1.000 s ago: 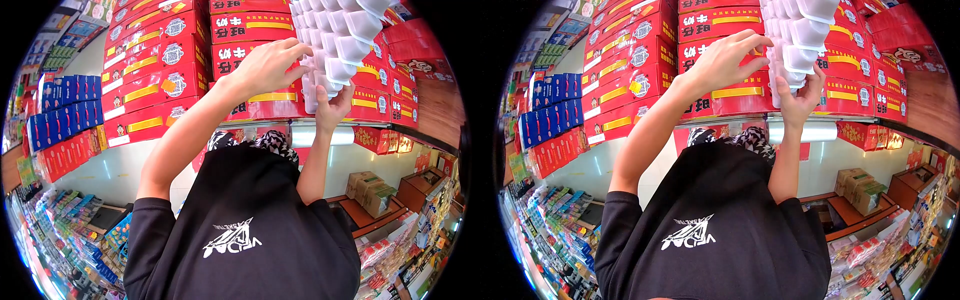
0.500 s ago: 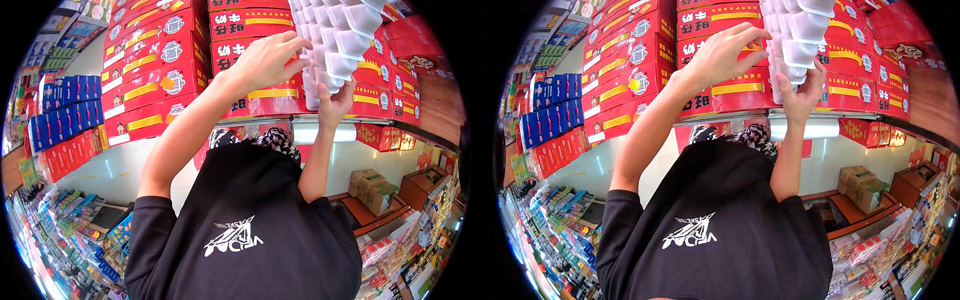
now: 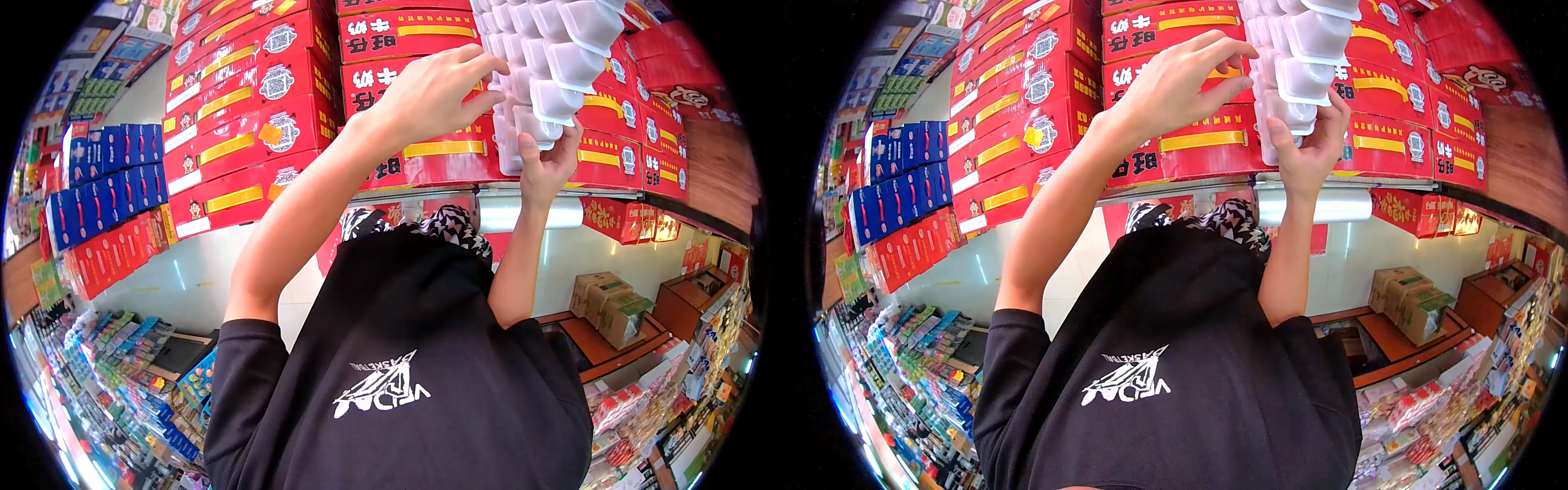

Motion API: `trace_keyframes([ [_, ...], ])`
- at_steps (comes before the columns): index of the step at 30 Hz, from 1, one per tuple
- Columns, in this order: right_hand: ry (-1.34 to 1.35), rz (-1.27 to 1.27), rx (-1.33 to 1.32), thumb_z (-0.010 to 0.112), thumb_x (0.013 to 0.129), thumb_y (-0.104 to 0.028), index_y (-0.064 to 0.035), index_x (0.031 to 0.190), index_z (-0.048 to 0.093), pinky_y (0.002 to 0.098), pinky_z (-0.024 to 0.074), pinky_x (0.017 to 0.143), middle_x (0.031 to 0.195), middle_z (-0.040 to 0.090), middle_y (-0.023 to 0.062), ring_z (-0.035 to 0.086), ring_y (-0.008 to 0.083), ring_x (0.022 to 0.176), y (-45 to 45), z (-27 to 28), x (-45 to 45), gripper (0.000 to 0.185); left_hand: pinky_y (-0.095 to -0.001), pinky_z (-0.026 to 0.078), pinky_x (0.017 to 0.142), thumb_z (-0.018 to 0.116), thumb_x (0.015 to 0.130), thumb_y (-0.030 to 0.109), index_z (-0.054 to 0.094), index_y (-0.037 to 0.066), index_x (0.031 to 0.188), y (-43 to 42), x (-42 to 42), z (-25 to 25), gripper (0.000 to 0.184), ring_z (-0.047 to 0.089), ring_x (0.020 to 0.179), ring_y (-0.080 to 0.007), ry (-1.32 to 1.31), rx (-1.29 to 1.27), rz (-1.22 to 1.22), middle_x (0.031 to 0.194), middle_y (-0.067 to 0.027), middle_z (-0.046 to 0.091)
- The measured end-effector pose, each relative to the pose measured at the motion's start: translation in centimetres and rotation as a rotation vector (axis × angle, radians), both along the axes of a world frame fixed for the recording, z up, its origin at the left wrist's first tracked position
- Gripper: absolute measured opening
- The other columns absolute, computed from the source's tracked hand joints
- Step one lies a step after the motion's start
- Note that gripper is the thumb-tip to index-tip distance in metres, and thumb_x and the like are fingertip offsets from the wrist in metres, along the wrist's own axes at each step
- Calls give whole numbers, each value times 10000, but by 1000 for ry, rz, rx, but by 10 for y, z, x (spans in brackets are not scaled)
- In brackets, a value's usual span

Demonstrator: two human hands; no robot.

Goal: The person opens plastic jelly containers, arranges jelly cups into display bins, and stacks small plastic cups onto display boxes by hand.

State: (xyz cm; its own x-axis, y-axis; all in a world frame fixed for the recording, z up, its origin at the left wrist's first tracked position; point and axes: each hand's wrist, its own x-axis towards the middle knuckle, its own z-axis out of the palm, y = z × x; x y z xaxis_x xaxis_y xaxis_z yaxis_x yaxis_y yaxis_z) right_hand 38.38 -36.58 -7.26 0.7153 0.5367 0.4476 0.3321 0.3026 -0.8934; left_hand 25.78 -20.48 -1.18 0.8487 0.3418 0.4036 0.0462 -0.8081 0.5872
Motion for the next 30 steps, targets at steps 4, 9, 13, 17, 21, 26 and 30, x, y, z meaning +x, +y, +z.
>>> trace_keyframes([
  [4,-10,2,-5,842,720,-186,13,1172,553,346,452,950,1281,422,89,534,193,1114,-1,1,0,572,-364,554,758,653,904,234,609,64,1152,1,1,-1,304,678,903,-270,-10,4,1,1002,-113,669],
  [9,-22,6,-7,845,718,-193,2,1155,558,340,461,931,1275,418,93,539,189,1098,-2,0,1,558,-362,552,743,656,900,226,608,61,1155,1,1,-1,308,679,888,-269,-4,-7,3,993,-110,667],
  [13,-29,4,-8,848,716,-193,-5,1140,561,334,467,918,1272,416,95,542,186,1091,-2,0,1,546,-361,551,728,660,895,225,609,65,1148,2,1,1,303,680,866,-269,-16,-12,1,983,-108,665],
  [17,-31,5,-3,851,711,-185,-6,1138,560,330,470,912,1273,412,94,544,184,1088,-2,1,0,547,-359,550,720,665,891,226,610,67,1139,2,1,1,300,679,855,-268,-9,-19,8,974,-109,662],
  [21,-24,9,-2,853,705,-177,-7,1141,559,328,470,913,1276,408,96,544,184,1089,-2,0,1,553,-357,548,714,667,889,221,609,66,1142,2,2,-3,302,678,849,-267,-24,-4,8,964,-109,658],
  [26,-31,8,-7,851,703,-169,-9,1141,561,329,470,912,1280,406,100,548,185,1083,-3,0,2,550,-356,547,715,669,885,206,609,68,1151,2,2,-2,305,676,848,-267,-23,-2,7,958,-109,656],
  [30,-26,12,-5,848,703,-164,-10,1141,561,330,472,910,1279,408,101,553,187,1075,-4,-1,2,547,-355,547,719,671,884,201,607,68,1158,2,1,-1,311,675,856,-269,-22,-4,2,960,-110,656],
])
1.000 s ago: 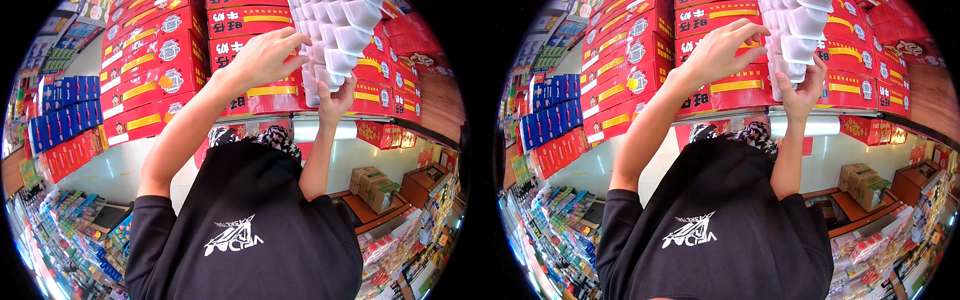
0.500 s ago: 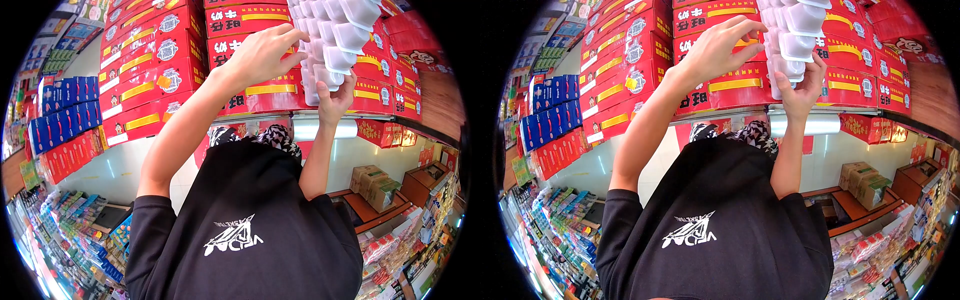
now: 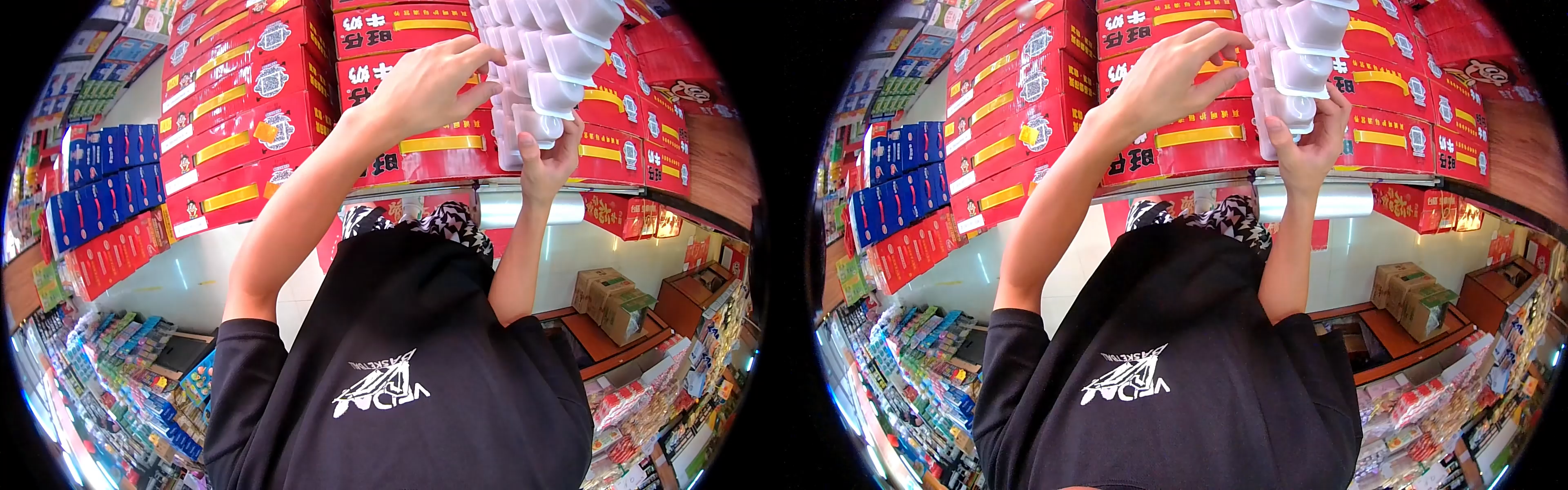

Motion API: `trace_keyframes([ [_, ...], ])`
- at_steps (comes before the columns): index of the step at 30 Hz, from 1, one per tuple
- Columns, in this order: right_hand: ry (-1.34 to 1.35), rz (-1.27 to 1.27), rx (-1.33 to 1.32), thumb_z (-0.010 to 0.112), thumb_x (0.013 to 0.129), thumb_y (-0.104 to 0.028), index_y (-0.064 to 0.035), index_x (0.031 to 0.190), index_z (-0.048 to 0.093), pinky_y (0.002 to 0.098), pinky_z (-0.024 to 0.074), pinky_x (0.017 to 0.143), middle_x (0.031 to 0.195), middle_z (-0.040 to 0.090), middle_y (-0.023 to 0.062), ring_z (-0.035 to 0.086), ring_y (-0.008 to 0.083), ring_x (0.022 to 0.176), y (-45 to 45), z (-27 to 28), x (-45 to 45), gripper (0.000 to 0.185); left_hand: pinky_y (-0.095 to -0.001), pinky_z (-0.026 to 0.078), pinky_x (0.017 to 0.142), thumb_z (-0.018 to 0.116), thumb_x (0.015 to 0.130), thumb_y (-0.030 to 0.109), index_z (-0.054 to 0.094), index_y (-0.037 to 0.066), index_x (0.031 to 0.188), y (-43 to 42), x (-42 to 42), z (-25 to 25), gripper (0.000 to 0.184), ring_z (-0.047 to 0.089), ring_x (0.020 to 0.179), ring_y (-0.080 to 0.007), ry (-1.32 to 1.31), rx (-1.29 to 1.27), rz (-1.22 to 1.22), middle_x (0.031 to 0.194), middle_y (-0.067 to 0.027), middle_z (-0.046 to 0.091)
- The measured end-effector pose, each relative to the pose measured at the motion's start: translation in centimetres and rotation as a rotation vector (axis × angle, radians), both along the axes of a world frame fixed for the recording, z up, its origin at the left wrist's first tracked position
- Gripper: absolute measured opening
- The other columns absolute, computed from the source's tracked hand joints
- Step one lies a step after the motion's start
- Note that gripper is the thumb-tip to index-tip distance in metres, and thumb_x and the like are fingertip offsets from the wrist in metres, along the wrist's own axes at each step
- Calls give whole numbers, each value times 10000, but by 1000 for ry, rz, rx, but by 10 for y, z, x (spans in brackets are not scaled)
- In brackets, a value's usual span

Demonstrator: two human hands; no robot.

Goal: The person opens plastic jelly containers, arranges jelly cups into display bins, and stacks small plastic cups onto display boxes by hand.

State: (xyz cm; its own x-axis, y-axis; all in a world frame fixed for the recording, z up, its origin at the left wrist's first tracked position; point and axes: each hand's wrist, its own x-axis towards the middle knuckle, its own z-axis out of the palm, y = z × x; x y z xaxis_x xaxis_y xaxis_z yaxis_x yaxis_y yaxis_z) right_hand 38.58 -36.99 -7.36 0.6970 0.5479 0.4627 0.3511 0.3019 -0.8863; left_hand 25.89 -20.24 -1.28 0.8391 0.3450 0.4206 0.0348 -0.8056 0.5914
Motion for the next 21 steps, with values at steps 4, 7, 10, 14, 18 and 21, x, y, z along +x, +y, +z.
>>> trace_keyframes([
  [4,-2,0,0,846,701,-157,-9,1141,561,331,473,911,1280,410,101,555,189,1079,0,0,0,544,-356,548,724,669,886,205,606,70,1165,0,0,-1,317,676,863,-271,4,5,3,965,-111,658],
  [7,0,-1,0,848,700,-154,-9,1140,562,331,471,914,1284,410,100,555,189,1082,-1,-1,0,545,-356,549,727,667,888,210,606,70,1169,0,0,-2,320,676,863,-272,9,6,3,969,-112,659],
  [10,-2,1,8,851,699,-154,-10,1140,563,331,469,916,1286,408,100,555,188,1081,-1,-3,1,546,-355,549,726,666,892,218,606,69,1172,0,0,-2,323,677,858,-271,7,6,0,971,-113,660],
  [14,-6,5,12,855,699,-155,-12,1141,565,328,467,917,1286,407,98,555,184,1077,-2,-5,1,547,-351,550,718,664,896,229,605,70,1176,1,0,-1,328,679,848,-267,4,21,0,975,-113,661],
  [18,-3,12,15,858,699,-160,-9,1144,567,327,466,917,1284,411,95,554,182,1078,-2,-4,1,553,-349,551,709,669,893,234,607,71,1173,1,0,0,330,680,841,-263,13,15,9,972,-113,662],
  [21,8,15,25,860,697,-165,-7,1148,566,330,466,921,1281,415,93,554,184,1080,-2,-3,1,561,-350,551,707,672,891,235,608,69,1161,0,0,0,324,679,836,-259,5,7,15,961,-115,662],
])
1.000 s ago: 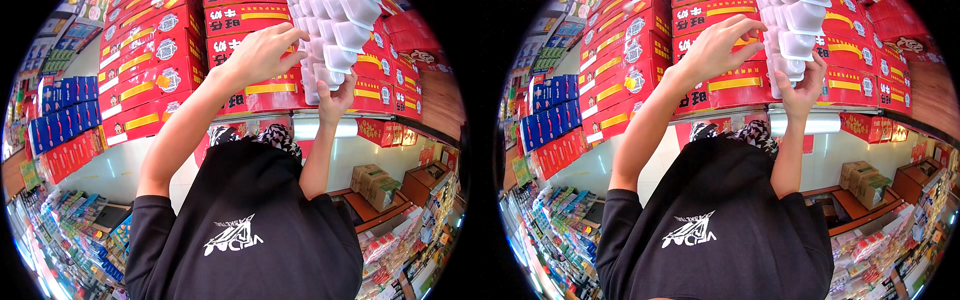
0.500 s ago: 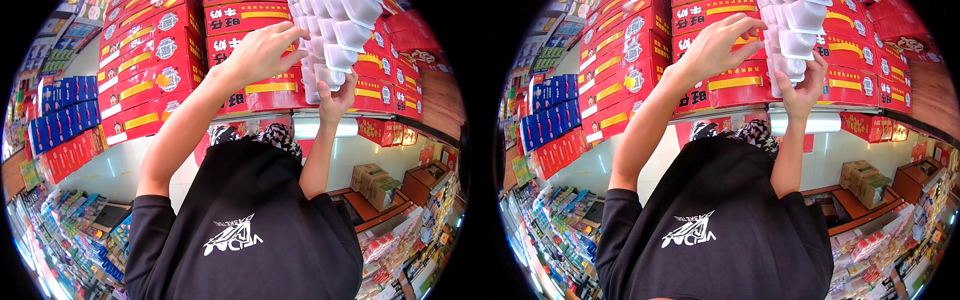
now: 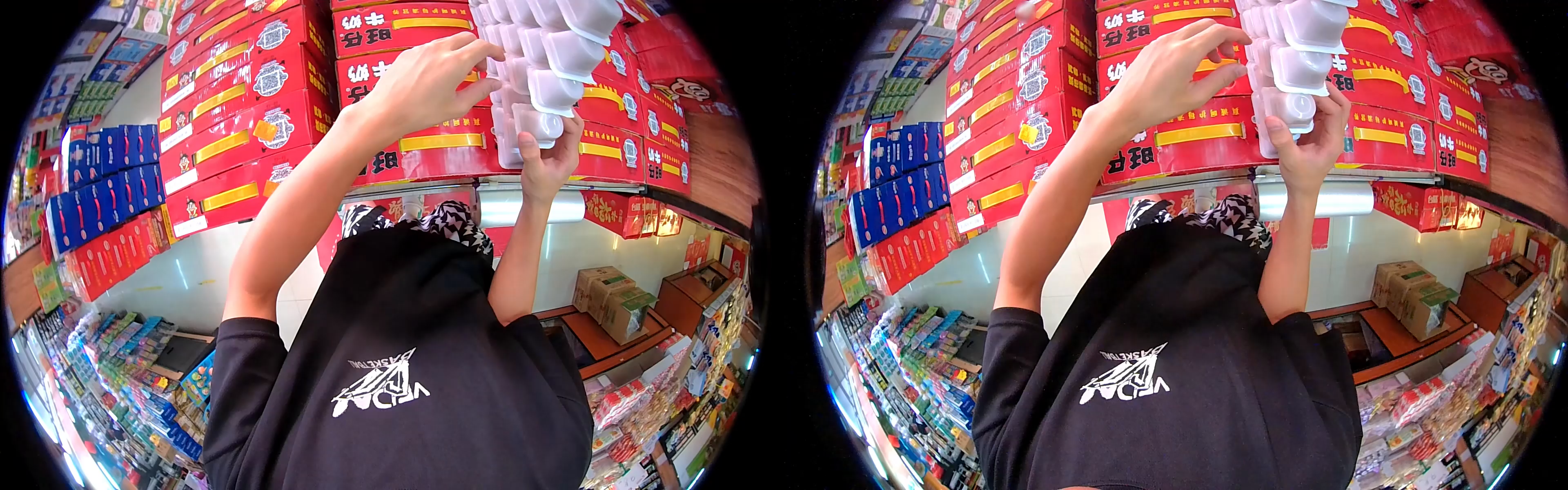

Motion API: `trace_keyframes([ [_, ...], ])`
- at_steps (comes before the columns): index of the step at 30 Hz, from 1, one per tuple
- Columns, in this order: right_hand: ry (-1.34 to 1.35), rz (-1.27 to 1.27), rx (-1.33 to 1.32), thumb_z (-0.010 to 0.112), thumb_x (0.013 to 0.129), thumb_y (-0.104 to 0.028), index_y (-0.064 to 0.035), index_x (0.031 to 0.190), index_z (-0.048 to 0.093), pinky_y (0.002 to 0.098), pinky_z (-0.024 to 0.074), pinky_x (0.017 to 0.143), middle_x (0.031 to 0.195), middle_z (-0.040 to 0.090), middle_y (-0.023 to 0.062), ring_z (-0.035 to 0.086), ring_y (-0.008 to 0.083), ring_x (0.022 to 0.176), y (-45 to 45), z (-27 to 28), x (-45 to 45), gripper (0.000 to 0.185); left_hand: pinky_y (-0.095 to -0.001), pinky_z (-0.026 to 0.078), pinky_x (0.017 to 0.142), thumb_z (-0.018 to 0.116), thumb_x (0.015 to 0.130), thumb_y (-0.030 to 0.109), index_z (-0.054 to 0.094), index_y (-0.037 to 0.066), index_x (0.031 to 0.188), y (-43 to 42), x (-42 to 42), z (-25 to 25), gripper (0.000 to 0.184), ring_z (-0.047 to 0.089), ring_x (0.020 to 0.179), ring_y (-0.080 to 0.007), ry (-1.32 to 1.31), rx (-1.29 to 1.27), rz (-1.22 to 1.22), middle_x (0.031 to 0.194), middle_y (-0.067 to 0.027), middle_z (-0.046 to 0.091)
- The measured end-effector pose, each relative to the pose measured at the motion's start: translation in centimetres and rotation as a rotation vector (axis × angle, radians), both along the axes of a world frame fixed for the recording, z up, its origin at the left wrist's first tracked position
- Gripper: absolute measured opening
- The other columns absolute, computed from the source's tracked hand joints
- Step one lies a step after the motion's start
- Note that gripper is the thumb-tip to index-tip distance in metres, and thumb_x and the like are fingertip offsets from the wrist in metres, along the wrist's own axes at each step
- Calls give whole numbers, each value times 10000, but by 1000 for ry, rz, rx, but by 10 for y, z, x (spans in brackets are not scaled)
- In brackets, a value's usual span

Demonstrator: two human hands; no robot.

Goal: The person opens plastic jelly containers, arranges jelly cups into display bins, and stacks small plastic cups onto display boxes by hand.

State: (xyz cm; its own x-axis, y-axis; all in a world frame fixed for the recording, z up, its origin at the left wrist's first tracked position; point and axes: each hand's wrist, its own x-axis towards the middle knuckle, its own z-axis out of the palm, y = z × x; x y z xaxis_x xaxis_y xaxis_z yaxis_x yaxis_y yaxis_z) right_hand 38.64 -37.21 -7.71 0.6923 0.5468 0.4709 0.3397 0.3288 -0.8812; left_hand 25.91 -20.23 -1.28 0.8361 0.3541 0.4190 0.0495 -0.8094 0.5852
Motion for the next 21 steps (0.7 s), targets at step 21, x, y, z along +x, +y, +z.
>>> trace_keyframes([
  [21,-61,-2,6,854,699,-194,4,1163,552,335,461,948,1239,456,106,535,197,1112,-2,0,1,588,-356,538,768,685,879,235,567,9,1027,3,1,-2,295,677,889,-270,-17,-24,-1,947,-139,669],
])
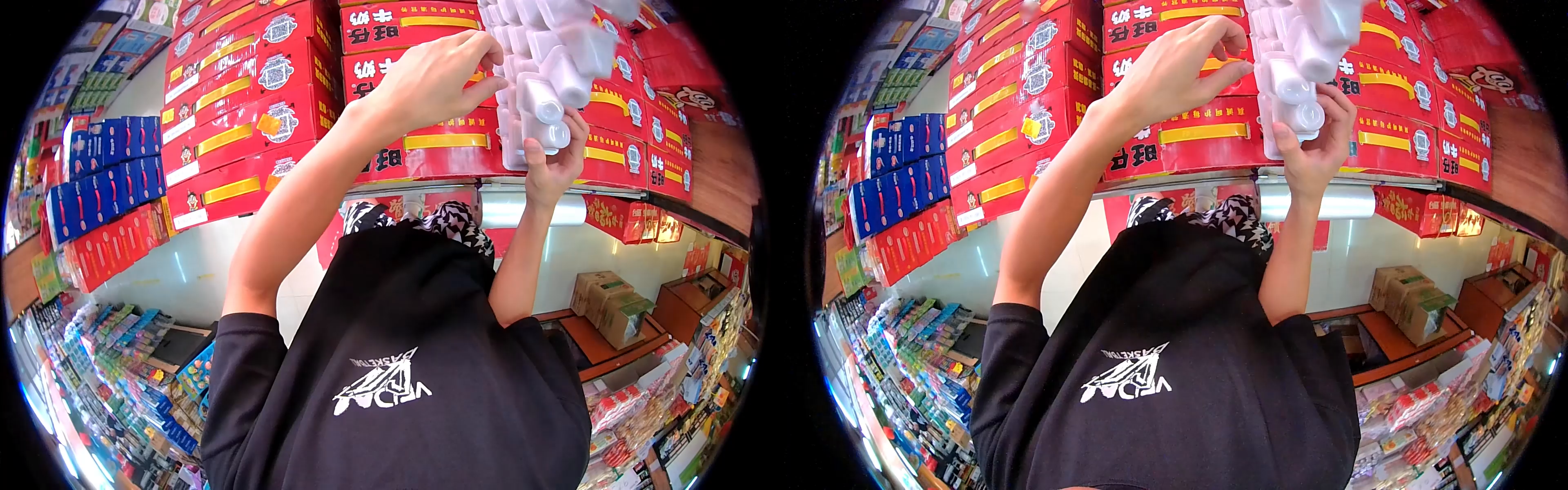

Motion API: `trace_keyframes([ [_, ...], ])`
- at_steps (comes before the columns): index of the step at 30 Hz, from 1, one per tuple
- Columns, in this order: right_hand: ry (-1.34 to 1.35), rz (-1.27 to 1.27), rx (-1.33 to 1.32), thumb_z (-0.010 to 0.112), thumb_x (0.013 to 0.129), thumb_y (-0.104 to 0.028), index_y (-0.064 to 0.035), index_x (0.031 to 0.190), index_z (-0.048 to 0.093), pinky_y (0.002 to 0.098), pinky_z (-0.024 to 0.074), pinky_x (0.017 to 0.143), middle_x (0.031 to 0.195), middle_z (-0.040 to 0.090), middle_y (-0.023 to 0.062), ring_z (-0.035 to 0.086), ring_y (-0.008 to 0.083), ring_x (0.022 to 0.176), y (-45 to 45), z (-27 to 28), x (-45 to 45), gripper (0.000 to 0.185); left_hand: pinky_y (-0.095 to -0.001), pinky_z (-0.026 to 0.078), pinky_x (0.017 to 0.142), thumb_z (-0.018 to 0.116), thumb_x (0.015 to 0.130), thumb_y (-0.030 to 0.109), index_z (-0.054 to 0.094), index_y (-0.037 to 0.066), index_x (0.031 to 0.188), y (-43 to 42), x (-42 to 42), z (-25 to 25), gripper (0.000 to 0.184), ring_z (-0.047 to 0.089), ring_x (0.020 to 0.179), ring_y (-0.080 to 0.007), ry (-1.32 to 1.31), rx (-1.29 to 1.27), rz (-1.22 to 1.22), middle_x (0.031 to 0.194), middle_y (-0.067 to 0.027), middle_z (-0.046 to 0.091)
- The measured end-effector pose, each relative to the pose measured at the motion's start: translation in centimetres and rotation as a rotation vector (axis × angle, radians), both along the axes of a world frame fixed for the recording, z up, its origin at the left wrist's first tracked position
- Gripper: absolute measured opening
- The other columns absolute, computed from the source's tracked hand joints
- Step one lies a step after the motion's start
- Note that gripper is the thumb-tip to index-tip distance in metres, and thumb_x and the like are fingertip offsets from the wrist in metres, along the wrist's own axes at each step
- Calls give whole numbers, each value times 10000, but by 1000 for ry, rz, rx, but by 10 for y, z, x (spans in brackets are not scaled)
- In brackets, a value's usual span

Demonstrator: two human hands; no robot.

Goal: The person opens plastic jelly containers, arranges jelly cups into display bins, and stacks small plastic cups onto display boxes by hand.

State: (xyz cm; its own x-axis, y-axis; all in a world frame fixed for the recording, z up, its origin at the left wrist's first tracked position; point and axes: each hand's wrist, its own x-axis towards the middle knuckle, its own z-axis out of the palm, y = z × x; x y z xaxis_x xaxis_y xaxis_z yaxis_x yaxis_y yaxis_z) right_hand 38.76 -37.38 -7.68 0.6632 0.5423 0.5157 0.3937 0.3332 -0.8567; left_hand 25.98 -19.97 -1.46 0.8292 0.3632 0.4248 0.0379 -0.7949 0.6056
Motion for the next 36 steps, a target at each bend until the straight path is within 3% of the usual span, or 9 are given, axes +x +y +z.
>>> trace_keyframes([
  [2,-16,-9,-13,855,700,-204,3,1166,548,339,459,952,1226,470,109,536,201,1112,-2,-5,3,595,-369,535,770,669,876,170,553,-1,1039,0,0,1,263,676,893,-281,-14,-13,-21,943,-152,667],
  [5,218,10,3,857,701,-222,-8,1165,553,349,454,949,1208,495,102,536,198,1109,0,1,-9,594,-395,531,771,592,853,34,523,-25,1057,-5,2,-3,223,675,879,-328,1,-135,-52,925,-195,663],
  [10,12,-55,-85,845,714,-282,-22,1160,567,355,434,954,1175,521,77,541,204,1090,-2,2,-2,586,-428,522,745,451,811,-96,478,-46,1112,-39,8,-2,306,662,864,-427,-22,-421,23,894,-267,653],
  [12,-9,-78,-81,841,717,-293,-17,1141,577,352,428,950,1157,529,80,541,204,1071,-1,-1,-2,571,-423,517,756,472,801,-91,466,-51,1138,-49,10,-7,340,659,882,-431,-53,-473,53,897,-285,645],
  [22,94,-47,-79,830,710,-289,-4,1015,624,335,440,877,1047,560,73,548,196,1005,2,5,0,465,-404,523,789,578,800,-30,321,-26,1297,-90,12,-7,559,667,918,-337,-59,-853,176,1017,-246,627],
  [26,-86,-60,-73,835,708,-263,-10,998,626,358,459,865,1046,572,92,564,223,981,3,4,5,438,-391,525,831,620,798,0,280,-13,1335,-92,10,-10,636,659,934,-301,-113,-767,179,1039,-224,612],
  [32,-52,-38,-57,829,719,-263,-25,1008,623,335,465,843,1056,572,84,565,199,969,3,6,4,427,-366,527,869,644,795,-5,318,7,1326,-88,7,-11,623,642,990,-249,-115,-867,161,1068,-190,599],
  [36,-51,-50,-48,824,724,-277,-21,1012,624,322,465,828,1049,573,74,565,192,964,3,5,5,435,-313,546,807,700,827,20,349,8,1293,-76,2,-25,583,633,985,-201,-205,-774,232,1065,-160,590],
])
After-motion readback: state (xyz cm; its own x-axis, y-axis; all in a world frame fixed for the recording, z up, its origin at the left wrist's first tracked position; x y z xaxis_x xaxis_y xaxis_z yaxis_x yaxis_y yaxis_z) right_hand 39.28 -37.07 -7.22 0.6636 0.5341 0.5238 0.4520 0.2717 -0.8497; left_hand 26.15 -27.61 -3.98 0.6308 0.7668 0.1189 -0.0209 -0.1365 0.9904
